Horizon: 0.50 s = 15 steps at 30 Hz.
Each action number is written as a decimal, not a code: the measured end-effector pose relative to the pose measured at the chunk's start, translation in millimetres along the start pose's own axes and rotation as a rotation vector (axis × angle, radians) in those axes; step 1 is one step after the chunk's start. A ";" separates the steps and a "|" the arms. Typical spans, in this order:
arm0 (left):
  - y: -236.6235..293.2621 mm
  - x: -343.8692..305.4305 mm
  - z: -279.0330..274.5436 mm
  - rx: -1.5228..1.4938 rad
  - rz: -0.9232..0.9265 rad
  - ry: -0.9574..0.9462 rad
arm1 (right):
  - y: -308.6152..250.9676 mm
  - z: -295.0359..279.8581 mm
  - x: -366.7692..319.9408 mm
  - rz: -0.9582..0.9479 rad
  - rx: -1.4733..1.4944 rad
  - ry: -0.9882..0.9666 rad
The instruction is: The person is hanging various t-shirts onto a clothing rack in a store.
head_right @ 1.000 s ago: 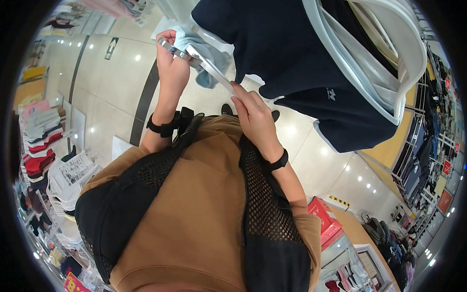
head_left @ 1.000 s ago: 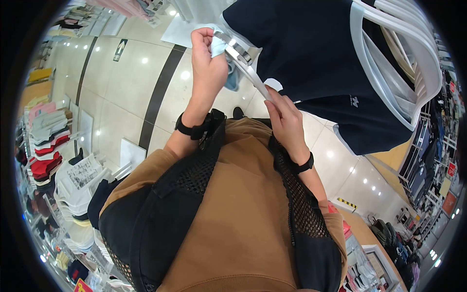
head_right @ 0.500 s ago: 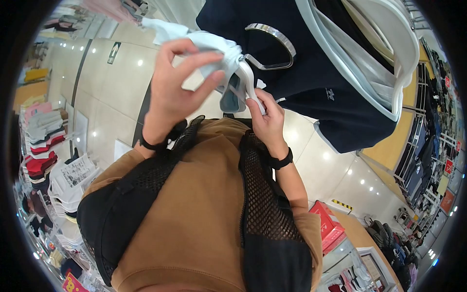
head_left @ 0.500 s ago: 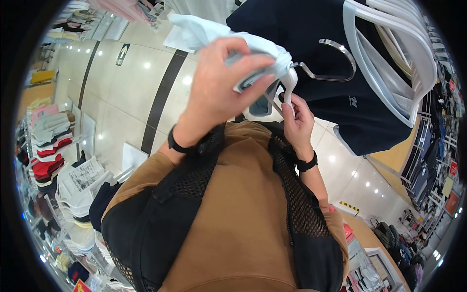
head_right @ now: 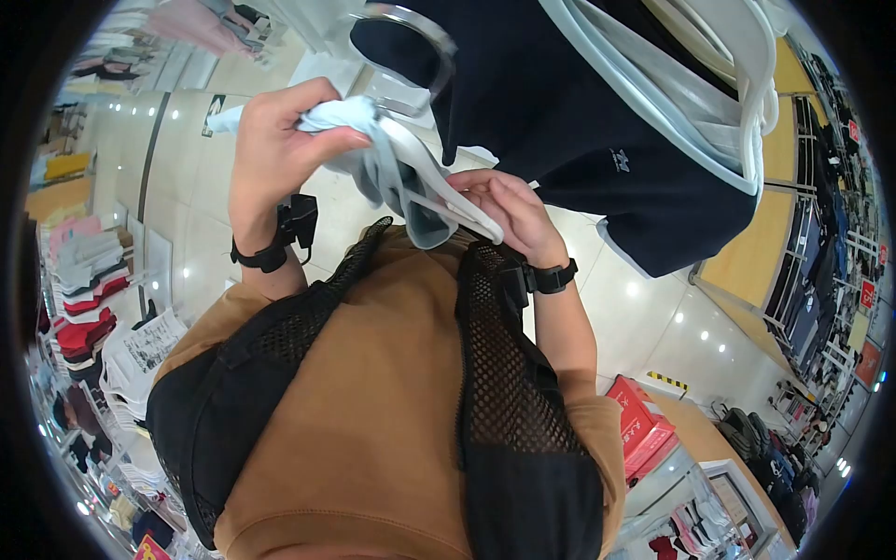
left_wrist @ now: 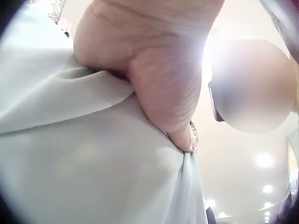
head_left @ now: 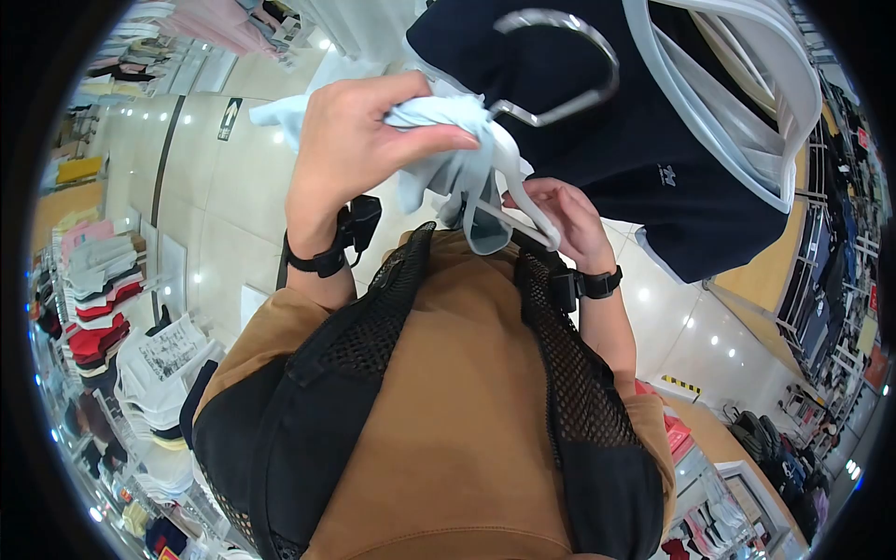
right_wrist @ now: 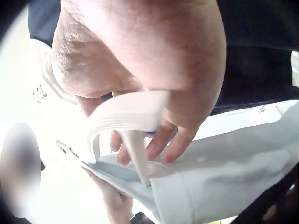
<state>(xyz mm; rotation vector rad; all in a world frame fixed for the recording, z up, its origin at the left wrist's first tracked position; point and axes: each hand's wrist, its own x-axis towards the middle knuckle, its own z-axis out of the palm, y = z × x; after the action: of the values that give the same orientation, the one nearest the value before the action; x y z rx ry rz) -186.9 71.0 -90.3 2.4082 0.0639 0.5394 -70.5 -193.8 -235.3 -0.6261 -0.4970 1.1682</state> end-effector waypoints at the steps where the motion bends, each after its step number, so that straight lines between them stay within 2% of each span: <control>1: -3.3 -3.6 -2.3 -0.050 -0.058 -0.007 | -0.2 -1.8 0.1 0.003 0.088 0.025; 2: -7.5 -6.0 -5.0 -0.130 -0.093 -0.020 | -1.4 -4.1 0.3 0.007 0.171 -0.052; 3: -8.4 -7.7 -8.3 -0.131 -0.093 -0.022 | -0.9 -3.2 -0.2 0.007 0.172 -0.050; 5: -6.8 -10.9 -15.4 -0.220 -0.043 -0.027 | 1.8 0.3 0.1 -0.027 0.046 -0.049; 6: -6.1 -13.1 -16.9 -0.280 -0.060 -0.043 | -0.9 5.9 0.9 0.017 -0.107 -0.015; 7: -9.4 -14.6 -17.1 -0.280 -0.060 -0.044 | -2.0 12.5 2.2 0.016 -0.107 -0.014; 9: -17.4 -17.0 -15.5 -0.424 0.010 0.065 | -4.0 24.3 6.4 0.136 -0.435 -0.046; 10: -15.9 -18.8 -14.5 -0.423 0.010 0.063 | -7.5 27.2 10.2 0.029 -0.696 -0.147; 11: -12.0 -21.1 -13.2 -0.478 -0.062 0.143 | -7.8 34.1 12.1 -0.040 -0.907 -0.229; 12: -9.6 -22.9 -12.7 -0.531 -0.134 0.224 | -11.7 48.2 15.1 -0.117 -1.081 -0.186; 13: -9.1 -24.1 -13.0 -0.530 -0.134 0.224 | -15.6 63.5 15.4 -0.196 -1.254 -0.139; 15: -9.1 -25.6 -13.8 -0.487 -0.192 0.289 | -16.3 83.3 9.3 0.038 -1.241 -0.033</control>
<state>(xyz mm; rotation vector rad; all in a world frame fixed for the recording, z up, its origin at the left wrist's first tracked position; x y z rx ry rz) -214.9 81.8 -95.6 1.8185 0.2553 0.7162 -111.0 -173.2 -163.0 -1.6697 -1.2533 0.8000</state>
